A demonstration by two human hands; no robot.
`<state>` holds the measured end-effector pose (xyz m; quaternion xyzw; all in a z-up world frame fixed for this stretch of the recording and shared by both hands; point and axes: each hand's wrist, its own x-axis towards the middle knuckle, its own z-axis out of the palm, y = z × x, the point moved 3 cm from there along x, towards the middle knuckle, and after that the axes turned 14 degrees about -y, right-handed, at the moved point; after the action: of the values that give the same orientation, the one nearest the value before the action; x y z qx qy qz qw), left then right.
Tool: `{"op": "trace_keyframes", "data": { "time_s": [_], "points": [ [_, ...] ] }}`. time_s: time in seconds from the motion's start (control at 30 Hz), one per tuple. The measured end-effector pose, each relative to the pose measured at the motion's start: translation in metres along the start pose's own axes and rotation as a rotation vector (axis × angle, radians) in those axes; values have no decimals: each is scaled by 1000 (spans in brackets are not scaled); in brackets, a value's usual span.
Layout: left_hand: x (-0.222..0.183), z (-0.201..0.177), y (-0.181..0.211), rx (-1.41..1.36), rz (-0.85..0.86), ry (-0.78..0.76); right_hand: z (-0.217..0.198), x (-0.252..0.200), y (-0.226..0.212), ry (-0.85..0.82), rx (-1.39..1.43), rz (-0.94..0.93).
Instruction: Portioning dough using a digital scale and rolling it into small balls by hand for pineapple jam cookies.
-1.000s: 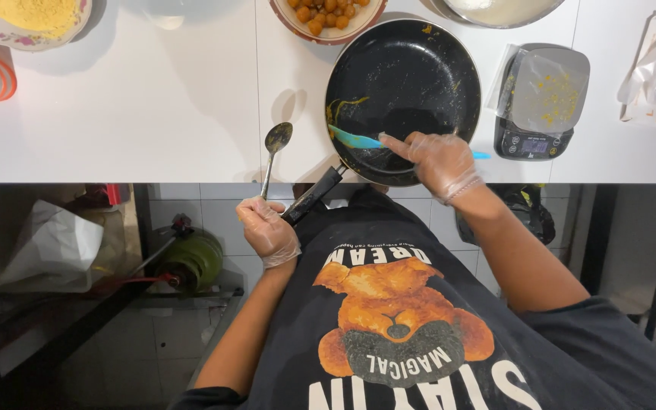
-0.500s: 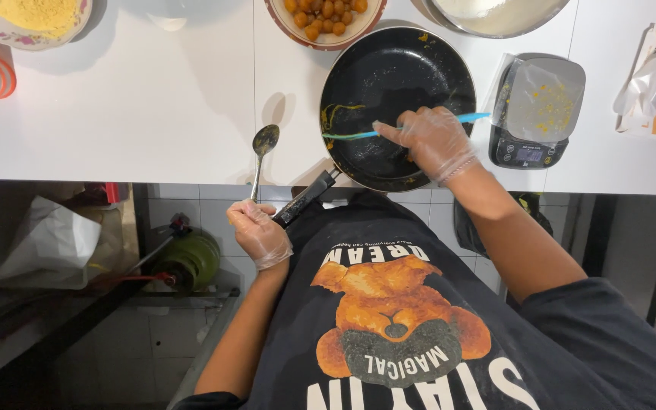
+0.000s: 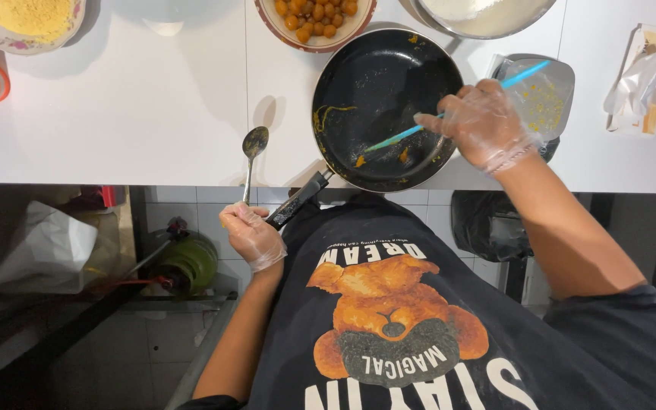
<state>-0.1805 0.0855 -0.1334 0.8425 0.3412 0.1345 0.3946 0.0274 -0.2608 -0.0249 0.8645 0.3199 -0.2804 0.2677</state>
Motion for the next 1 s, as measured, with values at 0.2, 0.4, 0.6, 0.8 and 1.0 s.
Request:
{"op": "trace_keyframes", "data": {
  "time_s": [0.2, 0.4, 0.6, 0.8, 1.0],
  "points": [
    [-3, -7, 10, 27, 24, -10, 42, -4, 31, -74, -13, 250],
    [-12, -8, 19, -182, 3, -216, 71, -18, 21, 426, -251, 272],
    [-23, 0, 0, 53, -7, -84, 80, -54, -35, -297, 673, 529],
    [-36, 0, 8, 18, 0, -79, 91, -58, -139, 260, 279, 195],
    [-41, 5, 1, -77, 26, -98, 66, 4, -174, -126, 386, 140]
  ]
}}
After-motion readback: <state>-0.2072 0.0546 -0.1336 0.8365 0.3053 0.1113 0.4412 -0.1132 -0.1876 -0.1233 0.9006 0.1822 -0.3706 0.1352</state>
